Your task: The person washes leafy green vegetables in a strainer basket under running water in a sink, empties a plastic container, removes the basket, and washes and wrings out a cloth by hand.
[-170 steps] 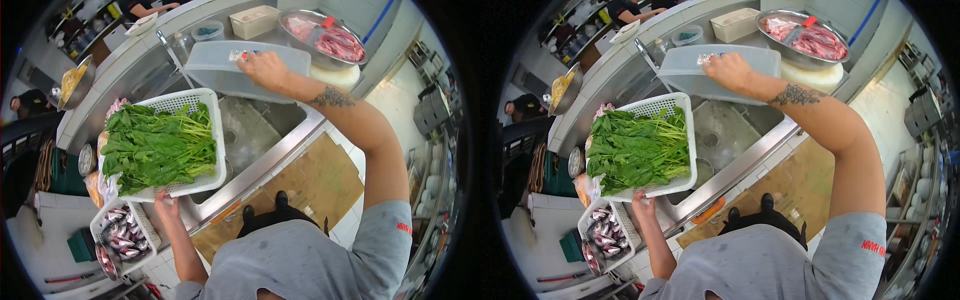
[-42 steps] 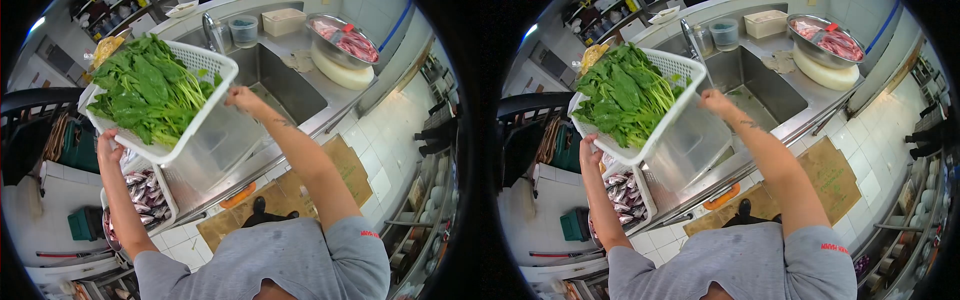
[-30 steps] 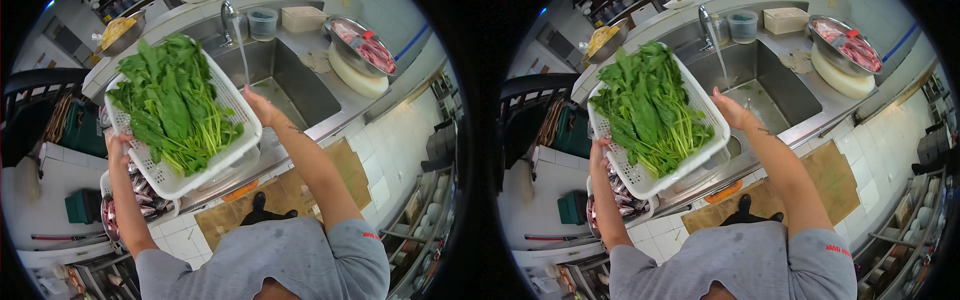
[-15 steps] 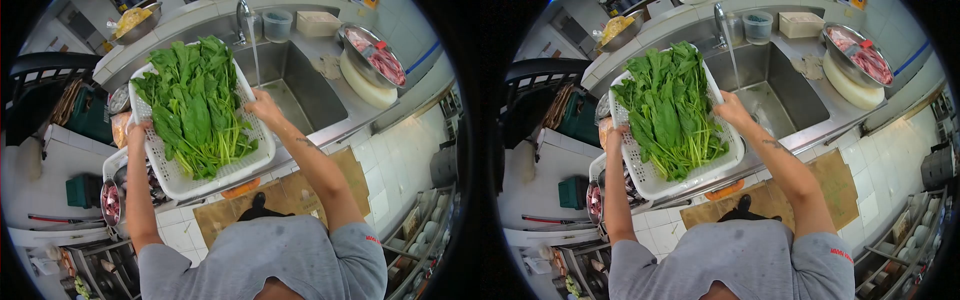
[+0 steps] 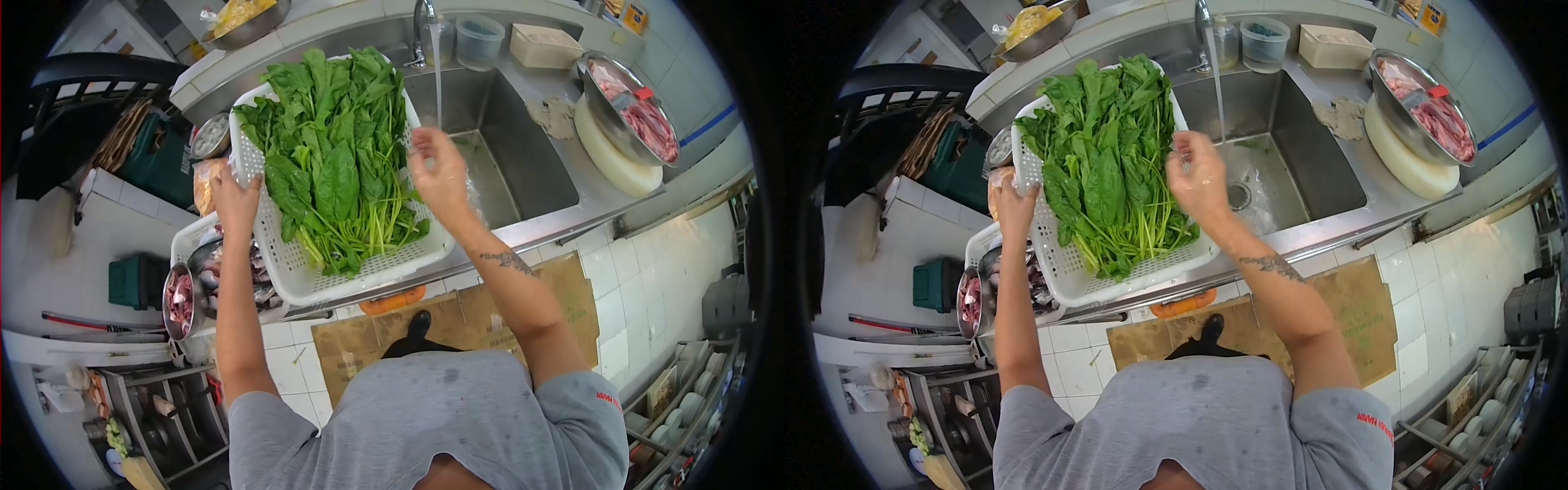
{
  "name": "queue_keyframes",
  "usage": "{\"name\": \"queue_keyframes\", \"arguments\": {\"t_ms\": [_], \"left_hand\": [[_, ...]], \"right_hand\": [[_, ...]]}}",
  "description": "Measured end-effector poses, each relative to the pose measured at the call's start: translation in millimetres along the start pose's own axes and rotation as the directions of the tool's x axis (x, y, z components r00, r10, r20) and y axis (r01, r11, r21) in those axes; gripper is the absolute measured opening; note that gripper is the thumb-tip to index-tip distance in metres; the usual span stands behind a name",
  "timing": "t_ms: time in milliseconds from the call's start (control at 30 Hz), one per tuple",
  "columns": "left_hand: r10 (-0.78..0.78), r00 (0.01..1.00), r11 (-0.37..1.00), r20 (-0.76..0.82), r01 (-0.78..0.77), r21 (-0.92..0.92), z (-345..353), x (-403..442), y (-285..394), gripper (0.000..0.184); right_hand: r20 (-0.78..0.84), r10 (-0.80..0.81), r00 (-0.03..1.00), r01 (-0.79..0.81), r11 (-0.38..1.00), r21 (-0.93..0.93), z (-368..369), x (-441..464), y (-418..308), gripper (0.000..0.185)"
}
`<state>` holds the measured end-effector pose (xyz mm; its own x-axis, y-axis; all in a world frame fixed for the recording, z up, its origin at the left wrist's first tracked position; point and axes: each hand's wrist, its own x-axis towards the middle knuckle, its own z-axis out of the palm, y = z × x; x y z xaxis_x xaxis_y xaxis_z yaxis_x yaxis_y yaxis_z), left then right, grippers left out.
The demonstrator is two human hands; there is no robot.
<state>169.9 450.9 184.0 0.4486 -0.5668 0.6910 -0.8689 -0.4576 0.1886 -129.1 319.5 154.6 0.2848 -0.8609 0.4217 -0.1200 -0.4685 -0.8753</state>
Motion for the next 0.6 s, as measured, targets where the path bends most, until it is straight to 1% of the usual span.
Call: {"name": "queue_keyframes", "arguments": {"t_ms": [33, 67, 100, 200, 233, 300, 333, 367, 400, 433, 467, 500, 533, 567, 600], "left_hand": [[0.035, 0.999, 0.999, -0.026, -0.035, -0.015, -4, -1, 5, 0.042], [0.070, 0.996, 0.997, -0.053, -0.072, -0.031, -18, 2, 25, 0.042], [0.104, 0.991, 0.993, -0.081, -0.108, -0.045, -25, 3, 38, 0.043], [0.099, 0.992, 0.988, -0.081, -0.107, -0.110, 6, 9, 52, 0.042], [0.041, 0.999, 0.991, -0.029, -0.045, -0.124, 10, 12, 62, 0.045], [-0.070, 0.994, 0.988, 0.078, 0.080, -0.134, 15, 17, 82, 0.052], [-0.155, 0.979, 0.970, 0.132, 0.177, -0.168, 25, 19, 84, 0.055], [-0.239, 0.954, 0.940, 0.184, 0.274, -0.201, 39, 18, 81, 0.058], [-0.316, 0.919, 0.901, 0.235, 0.368, -0.229, 51, 17, 79, 0.061], [-0.381, 0.887, 0.864, 0.260, 0.442, -0.241, 61, 16, 75, 0.071], [-0.393, 0.854, 0.826, 0.340, 0.490, -0.278, 67, 19, 68, 0.075], [-0.399, 0.814, 0.783, 0.422, 0.542, -0.305, 71, 22, 59, 0.079], [-0.397, 0.768, 0.736, 0.502, 0.593, -0.326, 77, 23, 51, 0.083], [-0.387, 0.716, 0.572, 0.580, 0.680, -0.458, 72, 24, 51, 0.085], [-0.355, 0.668, 0.379, 0.654, 0.743, -0.552, 63, 24, 54, 0.087]], "right_hand": [[0.045, 0.101, 0.994, -0.103, 0.993, 0.057, 15, -5, -6, 0.065], [0.094, 0.196, 0.976, -0.206, 0.972, 0.109, 27, -8, -12, 0.069], [0.134, 0.345, 0.929, -0.338, 0.939, -0.070, 35, -5, -18, 0.077], [0.041, 0.531, 0.847, -0.530, 0.835, 0.149, 82, 13, 18, 0.083], [0.075, 0.586, 0.807, -0.581, 0.763, 0.285, 91, 17, 21, 0.089], [0.267, 0.631, 0.728, -0.679, 0.612, 0.406, 62, 16, -11, 0.093], [0.364, 0.635, 0.681, -0.726, 0.521, 0.449, 50, 18, -21, 0.095], [0.423, 0.585, 0.692, -0.713, 0.461, 0.528, 67, 30, 11, 0.102], [0.411, 0.599, 0.687, -0.722, 0.500, 0.478, 66, 32, 11, 0.104], [0.395, 0.611, 0.686, -0.726, 0.537, 0.430, 65, 33, 11, 0.105], [0.378, 0.622, 0.686, -0.728, 0.571, 0.381, 65, 34, 10, 0.107], [0.315, 0.610, 0.727, -0.686, 0.633, 0.358, 72, 31, 14, 0.109], [0.314, 0.614, 0.724, -0.690, 0.628, 0.360, 75, 30, 17, 0.109], [0.314, 0.618, 0.720, -0.693, 0.622, 0.365, 78, 29, 18, 0.109], [0.314, 0.623, 0.716, -0.697, 0.614, 0.372, 80, 28, 16, 0.109]]}}
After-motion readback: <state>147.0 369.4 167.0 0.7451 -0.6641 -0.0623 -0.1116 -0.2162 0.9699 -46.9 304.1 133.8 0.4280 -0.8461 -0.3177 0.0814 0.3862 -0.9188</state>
